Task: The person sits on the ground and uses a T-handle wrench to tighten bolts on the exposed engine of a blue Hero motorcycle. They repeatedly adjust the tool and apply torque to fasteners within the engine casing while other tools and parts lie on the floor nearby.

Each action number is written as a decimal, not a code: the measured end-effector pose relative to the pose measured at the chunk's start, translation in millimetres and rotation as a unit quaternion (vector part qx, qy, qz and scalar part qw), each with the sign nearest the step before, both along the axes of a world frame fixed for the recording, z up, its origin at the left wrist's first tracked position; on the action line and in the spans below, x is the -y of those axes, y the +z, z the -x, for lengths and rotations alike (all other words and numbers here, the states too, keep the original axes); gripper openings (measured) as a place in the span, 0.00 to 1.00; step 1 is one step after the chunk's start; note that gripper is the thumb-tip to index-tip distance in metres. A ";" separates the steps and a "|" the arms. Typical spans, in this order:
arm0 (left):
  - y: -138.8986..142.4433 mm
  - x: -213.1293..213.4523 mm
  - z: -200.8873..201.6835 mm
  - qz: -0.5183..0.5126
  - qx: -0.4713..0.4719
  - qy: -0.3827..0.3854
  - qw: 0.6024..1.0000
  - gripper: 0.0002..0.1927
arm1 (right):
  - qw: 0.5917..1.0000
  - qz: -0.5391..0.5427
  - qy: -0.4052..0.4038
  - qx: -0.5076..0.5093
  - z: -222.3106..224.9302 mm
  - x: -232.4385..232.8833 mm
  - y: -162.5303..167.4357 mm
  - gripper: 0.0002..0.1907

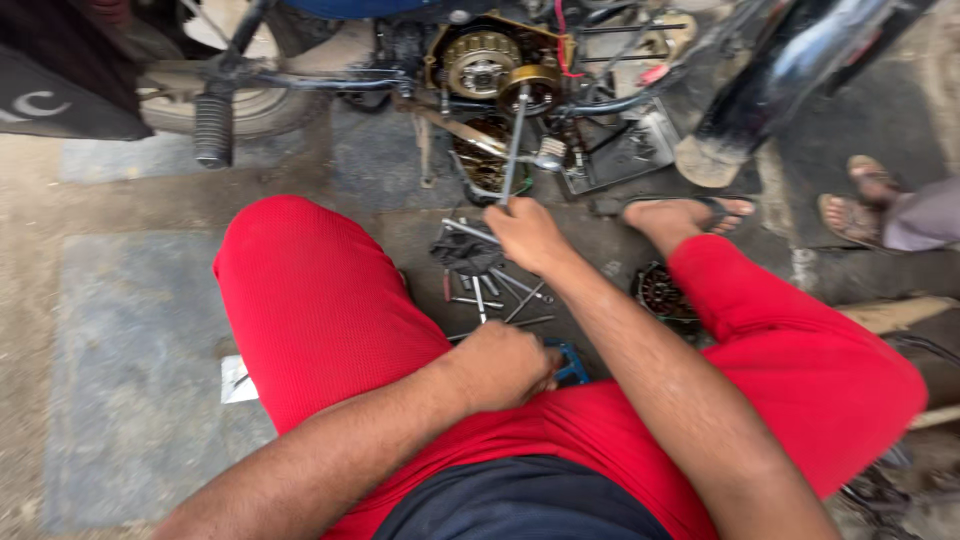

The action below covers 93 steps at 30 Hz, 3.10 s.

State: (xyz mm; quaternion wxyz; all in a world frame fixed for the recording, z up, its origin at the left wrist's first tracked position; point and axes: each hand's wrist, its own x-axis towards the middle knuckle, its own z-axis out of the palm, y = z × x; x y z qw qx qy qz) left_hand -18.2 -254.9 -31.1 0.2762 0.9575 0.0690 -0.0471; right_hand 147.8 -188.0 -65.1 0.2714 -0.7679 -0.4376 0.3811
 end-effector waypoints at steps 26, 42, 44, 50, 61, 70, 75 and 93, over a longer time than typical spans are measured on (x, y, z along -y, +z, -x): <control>-87.5 -192.3 -135.7 0.367 0.035 0.402 0.838 0.32 | 0.945 -0.045 -0.040 -0.322 -56.8 95.8 -54.6 0.31; -97.8 -238.0 -189.5 0.433 0.147 0.398 0.795 0.21 | 0.777 -0.191 -0.343 -0.492 -18.1 67.0 -76.6 0.21; -97.9 -241.2 -187.8 0.423 0.153 0.395 0.801 0.23 | 0.728 -0.188 -0.351 -0.558 -19.9 64.8 -77.7 0.20; -99.4 -243.9 -184.8 0.458 0.150 0.360 0.799 0.31 | 0.561 -0.171 -0.336 -0.737 -22.5 63.2 -77.7 0.18; -102.3 -222.4 -177.1 0.483 0.127 0.379 0.779 0.22 | 0.575 -0.175 -0.310 -0.736 -34.2 64.0 -88.3 0.09; -110.8 -220.2 -164.2 0.493 0.122 0.453 0.733 0.21 | 0.963 -0.227 -0.119 -0.087 -32.0 48.6 -70.0 0.12; -110.2 -216.6 -164.9 0.475 0.117 0.490 0.722 0.20 | 0.963 -0.251 -0.087 -0.042 -31.8 42.8 -53.3 0.15; -90.2 -287.0 -210.1 0.480 0.037 0.550 0.682 0.61 | 0.980 -0.190 -0.059 -0.014 -38.4 41.4 -44.3 0.17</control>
